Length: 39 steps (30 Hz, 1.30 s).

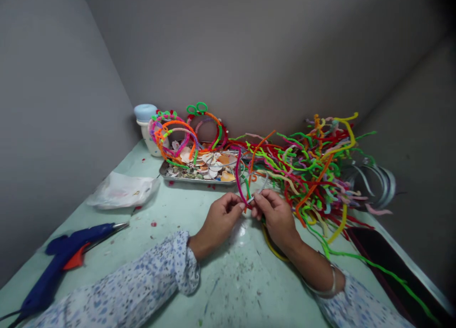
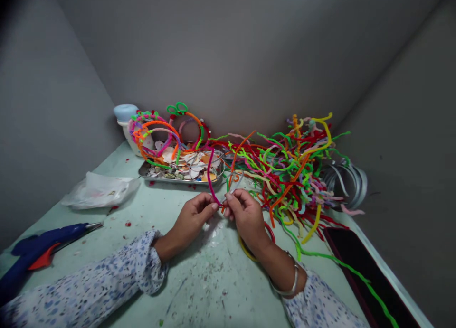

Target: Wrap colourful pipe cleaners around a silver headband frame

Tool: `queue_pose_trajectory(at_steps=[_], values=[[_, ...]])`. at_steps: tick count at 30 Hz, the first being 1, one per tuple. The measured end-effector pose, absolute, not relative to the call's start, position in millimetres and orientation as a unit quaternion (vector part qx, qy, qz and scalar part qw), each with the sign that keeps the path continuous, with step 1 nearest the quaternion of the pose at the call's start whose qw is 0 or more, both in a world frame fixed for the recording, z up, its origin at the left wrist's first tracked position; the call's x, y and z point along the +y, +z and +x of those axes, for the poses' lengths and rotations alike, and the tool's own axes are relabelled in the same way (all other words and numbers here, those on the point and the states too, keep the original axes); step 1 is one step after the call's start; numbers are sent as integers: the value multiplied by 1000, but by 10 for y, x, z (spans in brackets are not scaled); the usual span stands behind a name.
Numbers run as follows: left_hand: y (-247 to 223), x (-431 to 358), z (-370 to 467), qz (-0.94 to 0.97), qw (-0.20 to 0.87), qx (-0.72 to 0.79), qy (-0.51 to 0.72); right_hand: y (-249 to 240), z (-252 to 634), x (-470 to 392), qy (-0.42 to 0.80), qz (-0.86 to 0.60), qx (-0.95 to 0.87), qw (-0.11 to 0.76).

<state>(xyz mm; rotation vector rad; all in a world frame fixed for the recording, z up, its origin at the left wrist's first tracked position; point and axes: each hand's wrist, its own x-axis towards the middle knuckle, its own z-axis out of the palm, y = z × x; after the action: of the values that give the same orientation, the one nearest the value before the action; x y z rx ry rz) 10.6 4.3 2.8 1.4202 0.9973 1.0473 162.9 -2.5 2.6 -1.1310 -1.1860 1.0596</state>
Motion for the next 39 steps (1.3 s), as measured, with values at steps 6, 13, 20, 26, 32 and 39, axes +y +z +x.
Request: queue_pose_trajectory(at_steps=[6, 13, 20, 26, 32, 39], values=[[50, 8, 111, 609, 499, 430, 442, 11, 1622, -36, 456, -473, -491, 572], [71, 10, 99, 606, 500, 430, 445, 44, 1614, -44, 447, -469, -512, 563], [51, 45, 97, 590, 523, 423, 447, 33, 1621, -46, 458, -454, -527, 554], [34, 37, 120, 582, 492, 443, 473, 26, 1631, -37, 464, -457, -508, 564], [19, -4, 98, 651, 326, 438, 526, 6, 1629, -33, 471, -452, -493, 575], [40, 33, 64, 705, 245, 367, 556, 15, 1629, -33, 465, -457, -483, 585]])
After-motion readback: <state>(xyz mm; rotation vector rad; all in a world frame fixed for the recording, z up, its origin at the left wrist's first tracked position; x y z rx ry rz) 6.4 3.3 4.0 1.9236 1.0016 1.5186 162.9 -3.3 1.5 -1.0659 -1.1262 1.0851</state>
